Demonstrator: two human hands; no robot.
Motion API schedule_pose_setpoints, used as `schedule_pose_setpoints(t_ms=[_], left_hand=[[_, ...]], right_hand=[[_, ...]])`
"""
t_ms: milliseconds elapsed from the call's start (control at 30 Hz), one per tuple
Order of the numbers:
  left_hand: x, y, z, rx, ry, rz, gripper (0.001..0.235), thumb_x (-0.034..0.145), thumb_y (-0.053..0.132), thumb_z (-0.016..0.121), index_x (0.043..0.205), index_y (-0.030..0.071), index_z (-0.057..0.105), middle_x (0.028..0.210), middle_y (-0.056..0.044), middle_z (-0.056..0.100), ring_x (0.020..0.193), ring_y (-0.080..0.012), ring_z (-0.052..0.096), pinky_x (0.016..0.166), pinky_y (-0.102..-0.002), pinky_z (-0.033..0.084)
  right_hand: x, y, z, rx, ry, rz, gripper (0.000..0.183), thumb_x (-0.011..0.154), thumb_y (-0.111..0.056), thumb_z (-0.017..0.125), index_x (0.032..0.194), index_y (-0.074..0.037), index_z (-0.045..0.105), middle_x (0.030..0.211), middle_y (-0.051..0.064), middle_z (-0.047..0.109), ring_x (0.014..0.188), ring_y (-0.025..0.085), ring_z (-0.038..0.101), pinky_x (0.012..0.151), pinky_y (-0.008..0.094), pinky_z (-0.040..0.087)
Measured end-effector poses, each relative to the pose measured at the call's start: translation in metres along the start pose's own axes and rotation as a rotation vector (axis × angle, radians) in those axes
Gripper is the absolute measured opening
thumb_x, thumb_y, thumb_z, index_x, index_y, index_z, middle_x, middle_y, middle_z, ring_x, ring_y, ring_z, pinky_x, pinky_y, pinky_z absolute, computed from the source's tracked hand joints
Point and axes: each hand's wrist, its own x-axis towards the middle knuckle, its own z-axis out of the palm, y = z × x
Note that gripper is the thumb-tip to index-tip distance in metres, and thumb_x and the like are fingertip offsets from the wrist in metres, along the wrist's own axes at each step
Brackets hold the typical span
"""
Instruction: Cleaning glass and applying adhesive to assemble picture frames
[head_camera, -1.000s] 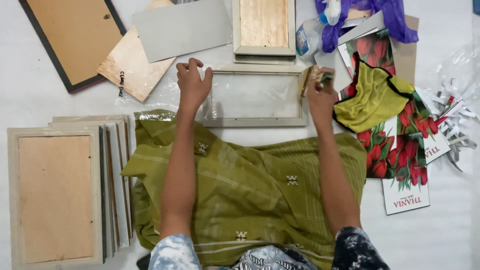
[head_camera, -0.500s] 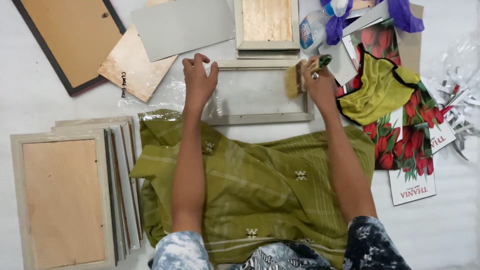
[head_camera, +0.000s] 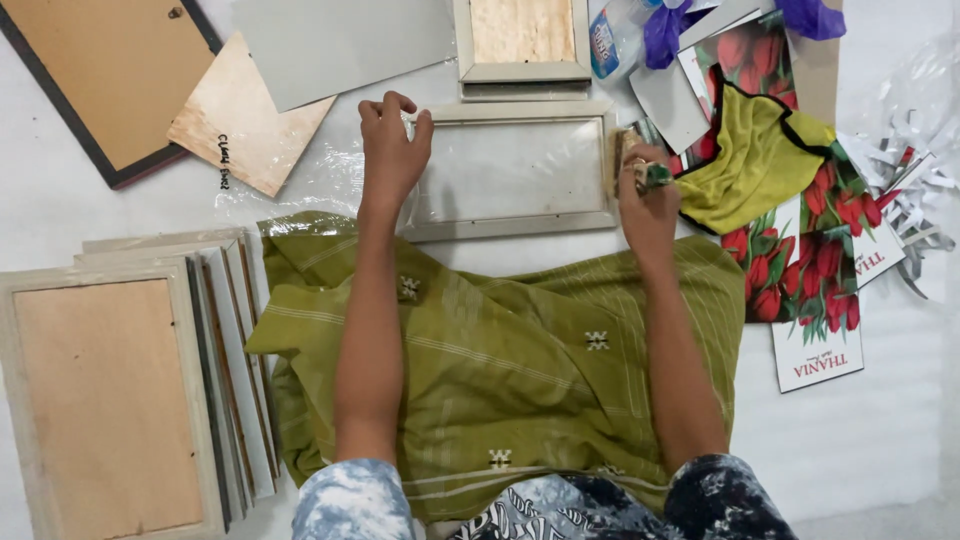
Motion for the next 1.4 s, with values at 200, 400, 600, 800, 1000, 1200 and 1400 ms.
schedule_pose_setpoints(t_ms=[200,400,600,800,1000,1200,1400], left_hand=[[-0.001,0.014,-0.004,-0.012,-0.032,-0.062,0.024,0.1,0.024,0.058,0.116,0.006,0.053,0.116,-0.015,0.042,0.108,-0.0288,0.048,0.085,-0.043,0.05],[-0.002,0.009,0.001,-0.003,-0.01,-0.021,0.024,0.1,0.024,0.06,0.114,0.006,0.053,0.116,-0.017,0.042,0.104,-0.03,0.049,0.083,-0.043,0.05],[-0.001,0.01,0.001,0.016,-0.084,-0.066,0.025,0.101,0.022,0.059,0.117,0.003,0.054,0.118,-0.017,0.043,0.107,-0.0289,0.049,0.082,-0.042,0.051],[-0.002,0.014,-0.002,-0.017,-0.041,-0.035,0.023,0.101,0.022,0.06,0.115,0.005,0.053,0.114,-0.015,0.042,0.102,-0.0259,0.046,0.08,-0.04,0.05],[0.001,0.005,0.0,0.027,-0.014,-0.005,0.024,0.1,0.023,0.059,0.114,0.005,0.054,0.113,-0.017,0.044,0.103,-0.0287,0.048,0.081,-0.042,0.05],[0.003,0.003,0.0,-0.01,0.086,0.064,0.022,0.098,0.022,0.062,0.111,0.006,0.055,0.11,-0.015,0.046,0.097,-0.0268,0.049,0.075,-0.038,0.05],[0.003,0.005,-0.005,0.002,0.061,0.011,0.021,0.099,0.023,0.061,0.112,0.008,0.053,0.112,-0.014,0.044,0.1,-0.0263,0.051,0.079,-0.039,0.051]], right_hand=[[-0.005,0.06,0.033,0.045,-0.286,0.452,0.015,0.108,-0.021,0.051,0.115,-0.01,0.059,0.088,0.008,0.067,0.065,0.014,0.063,0.051,0.026,0.057],[0.013,0.043,0.019,0.066,-0.105,0.16,0.016,0.103,-0.002,0.056,0.113,-0.015,0.056,0.091,0.004,0.063,0.073,0.017,0.06,0.082,0.039,0.061],[0.008,0.014,0.003,0.317,-0.186,0.438,0.017,0.098,-0.004,0.057,0.112,-0.014,0.054,0.099,0.004,0.062,0.074,0.012,0.059,0.06,0.026,0.059],[-0.003,0.032,0.019,-0.025,-0.214,0.292,0.011,0.101,-0.006,0.058,0.108,-0.013,0.062,0.099,0.007,0.069,0.079,0.02,0.068,0.075,0.036,0.069],[-0.011,-0.017,0.058,0.081,-0.23,0.137,0.014,0.098,-0.005,0.061,0.111,-0.01,0.065,0.1,0.003,0.069,0.077,0.018,0.066,0.075,0.033,0.062],[-0.006,-0.015,0.076,0.338,-0.268,0.126,0.016,0.097,0.005,0.054,0.107,-0.007,0.058,0.093,0.001,0.057,0.075,0.011,0.049,0.073,0.027,0.047],[-0.011,-0.028,0.112,0.384,-0.368,0.041,0.012,0.099,0.001,0.056,0.109,-0.005,0.057,0.103,0.006,0.06,0.076,0.016,0.056,0.073,0.031,0.054]])
